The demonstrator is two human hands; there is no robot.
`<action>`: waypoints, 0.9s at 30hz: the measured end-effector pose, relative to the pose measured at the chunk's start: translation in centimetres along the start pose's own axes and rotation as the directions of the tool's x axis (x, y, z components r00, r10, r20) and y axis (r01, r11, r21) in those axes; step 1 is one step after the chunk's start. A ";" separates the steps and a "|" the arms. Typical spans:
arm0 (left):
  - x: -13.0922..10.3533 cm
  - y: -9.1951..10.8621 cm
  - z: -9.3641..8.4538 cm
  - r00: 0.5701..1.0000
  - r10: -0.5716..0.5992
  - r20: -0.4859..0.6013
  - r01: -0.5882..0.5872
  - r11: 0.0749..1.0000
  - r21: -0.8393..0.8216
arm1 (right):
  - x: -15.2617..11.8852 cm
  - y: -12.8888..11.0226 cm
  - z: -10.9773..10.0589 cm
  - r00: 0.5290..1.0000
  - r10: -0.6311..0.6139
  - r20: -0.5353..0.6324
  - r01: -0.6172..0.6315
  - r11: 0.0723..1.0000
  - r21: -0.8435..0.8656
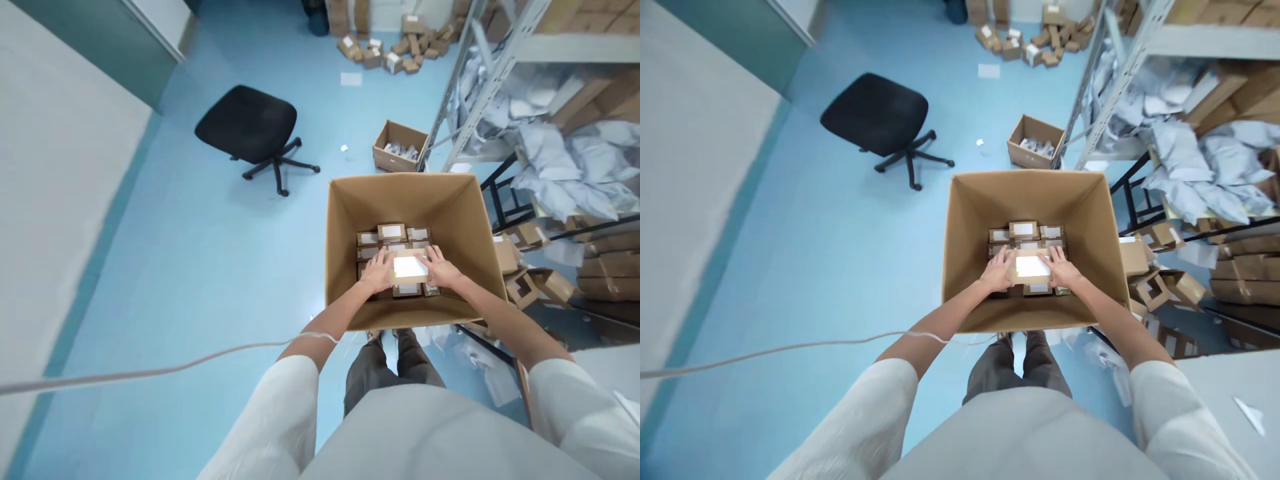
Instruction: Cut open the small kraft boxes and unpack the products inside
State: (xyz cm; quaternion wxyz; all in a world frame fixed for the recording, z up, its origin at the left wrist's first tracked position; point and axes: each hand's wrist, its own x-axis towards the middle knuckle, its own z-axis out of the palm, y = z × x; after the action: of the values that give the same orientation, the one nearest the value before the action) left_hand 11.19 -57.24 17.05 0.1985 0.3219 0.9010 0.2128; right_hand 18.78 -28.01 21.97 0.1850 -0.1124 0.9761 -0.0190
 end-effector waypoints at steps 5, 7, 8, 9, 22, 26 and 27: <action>-2.2 3.0 -3.7 0.976 0.198 -0.087 -0.193 0.979 0.067 | -6.0 -1.8 -5.1 0.990 0.065 -0.124 -0.069 0.997 -0.028; -2.4 4.3 -5.6 0.944 0.297 -0.146 -0.291 0.955 0.062 | -8.6 -2.3 -7.1 0.976 0.100 -0.194 -0.109 0.993 -0.037; -2.3 4.9 -6.5 0.922 0.343 -0.179 -0.338 0.939 0.059 | -9.8 -2.4 -8.1 0.964 0.121 -0.236 -0.134 0.990 -0.040; -2.1 5.5 -7.5 0.897 0.388 -0.210 -0.384 0.921 0.058 | -11.1 -2.5 -9.0 0.950 0.141 -0.280 -0.159 0.986 -0.042; 0.9 22.4 -8.8 0.692 0.690 -0.209 -0.703 0.711 0.016 | -31.3 -0.2 -8.7 0.671 0.479 -0.566 -0.533 0.842 0.082; 1.8 28.9 -4.5 0.658 0.746 -0.106 -0.750 0.662 0.001 | -37.0 0.3 -3.3 0.545 0.649 -0.530 -0.654 0.725 0.215; 2.0 30.4 -3.1 0.652 0.755 -0.070 -0.757 0.653 -0.002 | -38.2 0.2 -1.8 0.518 0.690 -0.506 -0.679 0.691 0.247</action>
State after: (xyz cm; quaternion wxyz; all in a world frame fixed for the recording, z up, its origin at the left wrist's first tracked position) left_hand 23.33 -35.37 34.74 0.0684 0.6576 0.6876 0.3002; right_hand 52.74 -19.19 37.29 -0.1180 0.2929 0.9487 0.0141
